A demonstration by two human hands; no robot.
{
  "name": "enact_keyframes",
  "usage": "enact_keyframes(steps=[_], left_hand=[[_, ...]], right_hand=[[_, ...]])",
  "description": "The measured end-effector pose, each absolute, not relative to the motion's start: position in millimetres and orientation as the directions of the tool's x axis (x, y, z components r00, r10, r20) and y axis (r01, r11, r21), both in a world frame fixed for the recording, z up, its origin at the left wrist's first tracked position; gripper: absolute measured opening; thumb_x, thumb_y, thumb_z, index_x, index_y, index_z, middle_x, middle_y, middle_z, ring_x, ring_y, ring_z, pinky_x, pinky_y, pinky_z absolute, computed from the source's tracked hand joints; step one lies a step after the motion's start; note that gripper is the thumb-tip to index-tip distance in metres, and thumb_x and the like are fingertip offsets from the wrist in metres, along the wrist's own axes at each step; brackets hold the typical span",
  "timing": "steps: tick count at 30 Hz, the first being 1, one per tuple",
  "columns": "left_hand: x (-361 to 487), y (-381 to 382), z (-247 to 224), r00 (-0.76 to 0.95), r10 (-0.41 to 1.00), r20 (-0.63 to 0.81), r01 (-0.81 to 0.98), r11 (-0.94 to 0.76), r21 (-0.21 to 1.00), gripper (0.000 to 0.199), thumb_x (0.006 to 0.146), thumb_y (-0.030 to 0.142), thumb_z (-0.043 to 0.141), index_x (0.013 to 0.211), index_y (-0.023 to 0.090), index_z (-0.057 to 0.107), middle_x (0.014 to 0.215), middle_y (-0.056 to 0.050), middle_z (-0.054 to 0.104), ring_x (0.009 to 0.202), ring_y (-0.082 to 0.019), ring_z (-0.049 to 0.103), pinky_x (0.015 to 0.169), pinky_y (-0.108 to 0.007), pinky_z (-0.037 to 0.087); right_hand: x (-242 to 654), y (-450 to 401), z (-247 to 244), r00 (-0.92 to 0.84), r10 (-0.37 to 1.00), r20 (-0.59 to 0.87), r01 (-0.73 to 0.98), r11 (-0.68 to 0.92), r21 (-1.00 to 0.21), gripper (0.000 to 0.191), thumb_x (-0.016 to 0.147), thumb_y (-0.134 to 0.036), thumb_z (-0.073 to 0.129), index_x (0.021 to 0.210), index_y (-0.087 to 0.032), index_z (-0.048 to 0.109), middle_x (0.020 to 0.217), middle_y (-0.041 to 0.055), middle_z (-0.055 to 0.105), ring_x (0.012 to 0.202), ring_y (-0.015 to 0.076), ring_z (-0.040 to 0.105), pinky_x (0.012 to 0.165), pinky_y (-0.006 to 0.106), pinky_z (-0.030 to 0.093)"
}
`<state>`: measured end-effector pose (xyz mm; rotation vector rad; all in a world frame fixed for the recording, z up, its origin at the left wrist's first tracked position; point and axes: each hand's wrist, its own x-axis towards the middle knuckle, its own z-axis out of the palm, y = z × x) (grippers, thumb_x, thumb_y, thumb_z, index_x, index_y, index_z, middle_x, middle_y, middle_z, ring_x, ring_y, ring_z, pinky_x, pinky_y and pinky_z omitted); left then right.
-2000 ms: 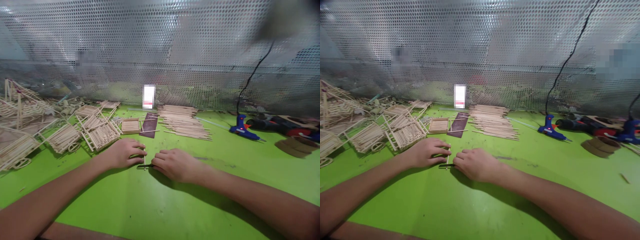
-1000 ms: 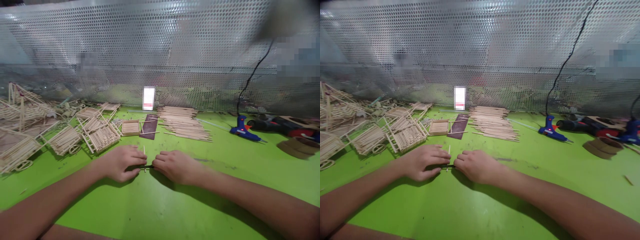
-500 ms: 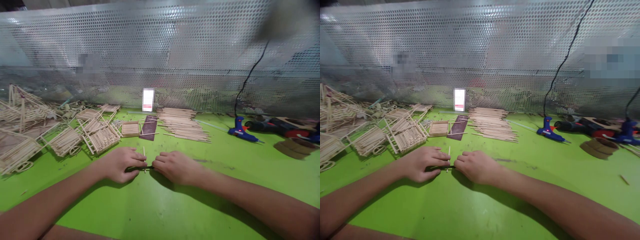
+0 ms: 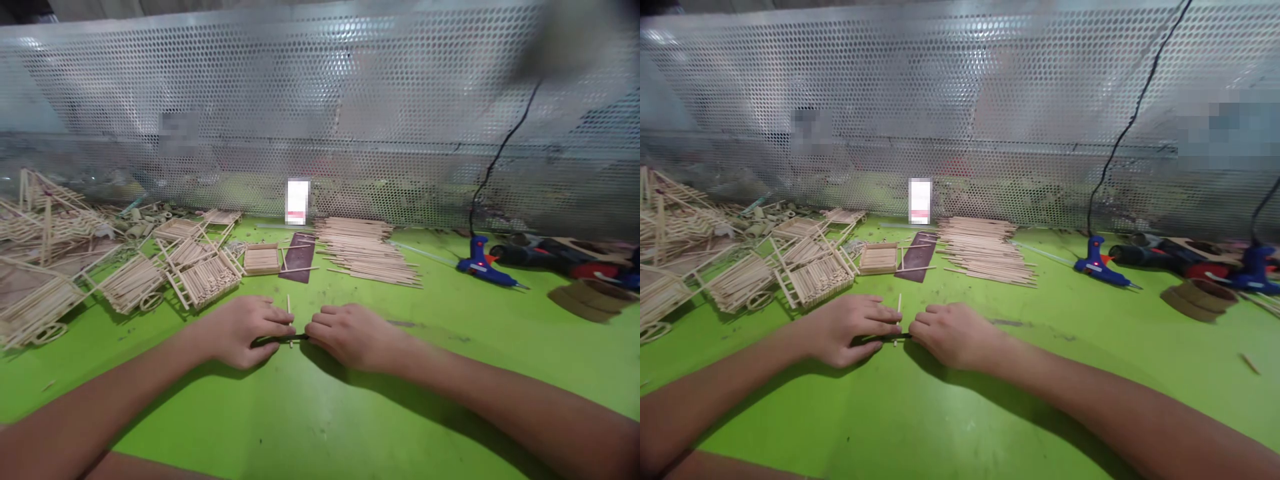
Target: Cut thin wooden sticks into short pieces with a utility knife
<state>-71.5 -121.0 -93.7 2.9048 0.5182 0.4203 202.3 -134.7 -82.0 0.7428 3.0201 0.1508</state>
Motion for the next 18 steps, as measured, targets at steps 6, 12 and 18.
enact_keyframes(steps=[6,12,18], left_hand=[[-72.4,-119.9,-100.4,0.896,0.365,0.254,0.317,-0.925,0.209,0.037,0.100,0.027,0.059,0.135,0.021,0.068,0.130,-0.007,0.076,0.112,-0.025,0.074,0.101,-0.046,0.058],[-68.5,-121.3,-105.4,0.859,0.428,0.281,0.400,-0.904,0.153,0.029,0.109,0.034,0.049,0.126,0.016,0.063,0.106,-0.010,0.075,0.089,-0.023,0.069,0.083,-0.040,0.055],[-59.8,-124.1,-101.9,0.889,0.366,0.275,0.363,-0.929,0.065,0.023,0.108,0.025,0.049,0.089,0.018,0.061,0.076,-0.002,0.063,0.069,-0.017,0.054,0.067,-0.034,0.043]], right_hand=[[200.9,-135.6,-80.6,-0.885,0.466,-0.013,0.462,0.881,0.100,0.010,0.100,-0.015,0.061,0.105,-0.017,0.068,0.086,0.0032,0.072,0.078,0.0200,0.063,0.063,0.031,0.043],[200.7,-135.6,-81.3,-0.882,0.472,-0.017,0.468,0.878,0.098,0.010,0.099,-0.014,0.060,0.104,-0.017,0.068,0.088,0.0031,0.073,0.077,0.0195,0.064,0.064,0.031,0.045],[199.2,-135.0,-82.8,-0.882,0.472,-0.013,0.468,0.878,0.097,0.010,0.100,-0.014,0.060,0.105,-0.017,0.068,0.088,0.0042,0.074,0.080,0.0197,0.065,0.067,0.030,0.046]])
